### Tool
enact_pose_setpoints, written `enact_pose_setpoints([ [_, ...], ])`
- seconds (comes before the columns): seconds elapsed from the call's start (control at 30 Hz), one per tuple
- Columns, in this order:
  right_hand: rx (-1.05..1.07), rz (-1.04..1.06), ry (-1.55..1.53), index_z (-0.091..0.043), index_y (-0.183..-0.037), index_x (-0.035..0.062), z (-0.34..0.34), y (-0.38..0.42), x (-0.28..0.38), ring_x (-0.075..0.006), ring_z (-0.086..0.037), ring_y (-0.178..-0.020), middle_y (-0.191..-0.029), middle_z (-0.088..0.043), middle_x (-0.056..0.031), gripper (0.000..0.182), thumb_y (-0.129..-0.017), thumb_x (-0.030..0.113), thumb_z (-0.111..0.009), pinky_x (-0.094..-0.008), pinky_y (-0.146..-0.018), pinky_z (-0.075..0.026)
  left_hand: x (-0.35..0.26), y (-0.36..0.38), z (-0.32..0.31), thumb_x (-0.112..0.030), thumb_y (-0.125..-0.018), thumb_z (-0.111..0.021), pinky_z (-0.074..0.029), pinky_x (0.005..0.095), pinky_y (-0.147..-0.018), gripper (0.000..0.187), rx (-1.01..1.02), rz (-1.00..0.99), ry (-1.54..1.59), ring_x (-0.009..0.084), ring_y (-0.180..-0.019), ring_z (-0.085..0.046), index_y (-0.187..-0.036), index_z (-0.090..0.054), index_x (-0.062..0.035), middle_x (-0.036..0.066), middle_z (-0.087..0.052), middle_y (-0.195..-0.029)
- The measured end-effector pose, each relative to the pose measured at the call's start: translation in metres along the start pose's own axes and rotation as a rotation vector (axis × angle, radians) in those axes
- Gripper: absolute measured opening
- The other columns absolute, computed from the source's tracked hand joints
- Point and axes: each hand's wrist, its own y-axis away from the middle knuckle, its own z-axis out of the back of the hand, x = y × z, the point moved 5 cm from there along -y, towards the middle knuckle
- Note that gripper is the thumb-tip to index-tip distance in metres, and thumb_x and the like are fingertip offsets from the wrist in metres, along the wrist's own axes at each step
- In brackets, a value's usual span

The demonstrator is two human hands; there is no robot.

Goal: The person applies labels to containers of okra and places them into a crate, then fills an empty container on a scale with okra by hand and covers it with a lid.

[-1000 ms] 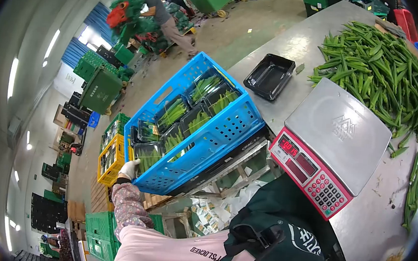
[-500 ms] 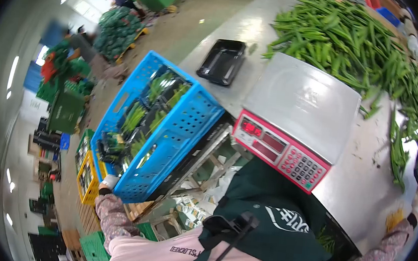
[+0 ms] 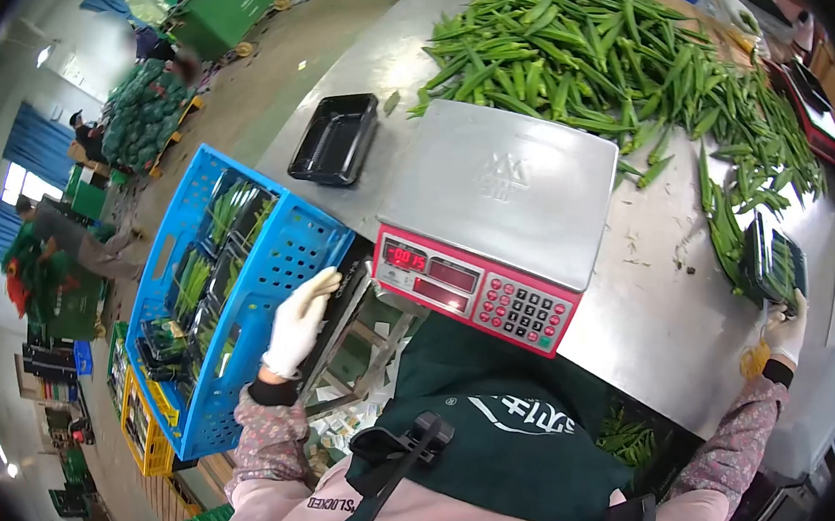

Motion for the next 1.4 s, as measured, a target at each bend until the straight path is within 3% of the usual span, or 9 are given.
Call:
enact_pose_setpoints([
  [0.2,0.045,0.002,0.028,-0.062,-0.092,0.0078,0.007,0.020,0.003,-0.0093,-0.053,-0.063,-0.088,-0.066,-0.0058,0.014,-0.089,0.018,-0.072,-0.0181,-0.047,-0.036,0.069,-0.058,-0.047,0.010,-0.083,-0.050,-0.021,0.0350,-0.121,0.079,0.311,0.098,0.393,0.0232,-0.148,-0.028,-0.157,-0.024,-0.0021,0.016,-0.030,-0.160],
  [0.27,-0.012,0.041,0.038,-0.063,-0.093,0.0065,0.002,0.035,0.006,-0.0075,-0.048,-0.060,-0.090,-0.066,-0.0063,0.017,-0.090,0.020,-0.072,-0.0165,-0.049,-0.035,0.070,-0.064,-0.045,-0.005,-0.084,-0.061,-0.018,0.0369,-0.122,0.083,0.369,0.160,0.545,0.0245,-0.150,-0.024,-0.157,-0.022,-0.0029,0.016,-0.028,-0.162],
  [0.4,-0.015,0.172,0.158,-0.063,-0.094,0.0061,0.010,0.037,0.013,-0.0061,-0.046,-0.059,-0.093,-0.065,-0.0061,0.017,-0.090,0.021,-0.071,-0.0145,-0.053,-0.034,0.076,-0.070,-0.041,0.001,-0.084,-0.062,-0.025,0.0327,-0.119,0.080,0.570,0.220,0.466,0.0182,-0.141,-0.038,-0.156,-0.028,-0.0034,0.011,-0.043,-0.151],
  [0.43,-0.013,0.172,0.160,-0.063,-0.094,0.0061,0.017,0.033,0.012,-0.0061,-0.046,-0.059,-0.093,-0.065,-0.0061,0.017,-0.090,0.021,-0.071,-0.0145,-0.053,-0.034,0.075,-0.071,-0.044,-0.004,-0.088,-0.066,-0.039,0.0304,-0.108,0.062,0.487,0.179,0.409,0.0139,-0.124,-0.053,-0.146,-0.045,-0.0011,0.009,-0.059,-0.133],
  [0.57,0.019,0.038,0.097,-0.064,-0.095,0.0098,-0.012,0.046,-0.001,-0.0067,-0.051,-0.059,-0.088,-0.067,0.0005,0.012,-0.089,0.018,-0.071,-0.0170,-0.046,-0.033,0.097,-0.074,-0.042,-0.014,-0.092,-0.070,-0.051,0.0248,-0.081,0.026,0.502,0.264,0.203,0.0080,-0.086,-0.064,-0.113,-0.068,0.0018,0.002,-0.071,-0.096],
  [0.67,0.032,0.031,0.130,-0.064,-0.095,0.0130,-0.052,0.062,-0.018,-0.0047,-0.053,-0.059,-0.087,-0.067,0.0030,0.008,-0.091,0.018,-0.069,-0.0173,-0.043,-0.032,0.094,-0.066,-0.032,-0.014,-0.093,-0.070,-0.051,0.0256,-0.080,0.024,0.535,0.347,0.133,0.0081,-0.085,-0.063,-0.110,-0.069,0.0024,0.002,-0.071,-0.095],
  [0.97,0.384,-0.190,0.282,-0.065,-0.106,0.0123,-0.205,0.108,-0.099,-0.0044,-0.057,-0.063,-0.100,-0.070,0.0014,0.017,-0.097,0.026,-0.061,-0.0174,-0.044,-0.035,0.029,-0.008,-0.007,-0.014,-0.095,-0.066,-0.050,0.0264,-0.086,0.020,0.331,0.307,0.333,0.0083,-0.091,-0.062,-0.105,-0.068,0.0026,0.002,-0.069,-0.097],
  [1.17,0.513,-0.304,0.290,-0.062,-0.118,0.0114,-0.320,0.146,-0.184,-0.0036,-0.059,-0.066,-0.106,-0.070,0.0022,0.025,-0.099,0.026,-0.057,-0.0165,-0.045,-0.035,0.046,0.030,-0.012,-0.010,-0.098,-0.060,-0.052,0.0279,-0.087,0.027,0.019,0.282,0.749,0.0127,-0.097,-0.066,-0.121,-0.061,0.0023,0.007,-0.069,-0.110],
  [1.4,0.816,-0.441,0.562,-0.065,-0.106,0.0103,-0.419,0.186,-0.276,-0.0143,-0.062,-0.054,-0.081,-0.070,-0.0010,0.023,-0.094,0.030,-0.064,-0.0226,-0.046,-0.045,0.025,0.052,-0.022,-0.008,-0.095,-0.063,-0.052,0.0246,-0.074,0.021,-0.272,0.258,0.692,0.0096,-0.084,-0.065,-0.112,-0.066,0.0042,0.007,-0.071,-0.097],
])
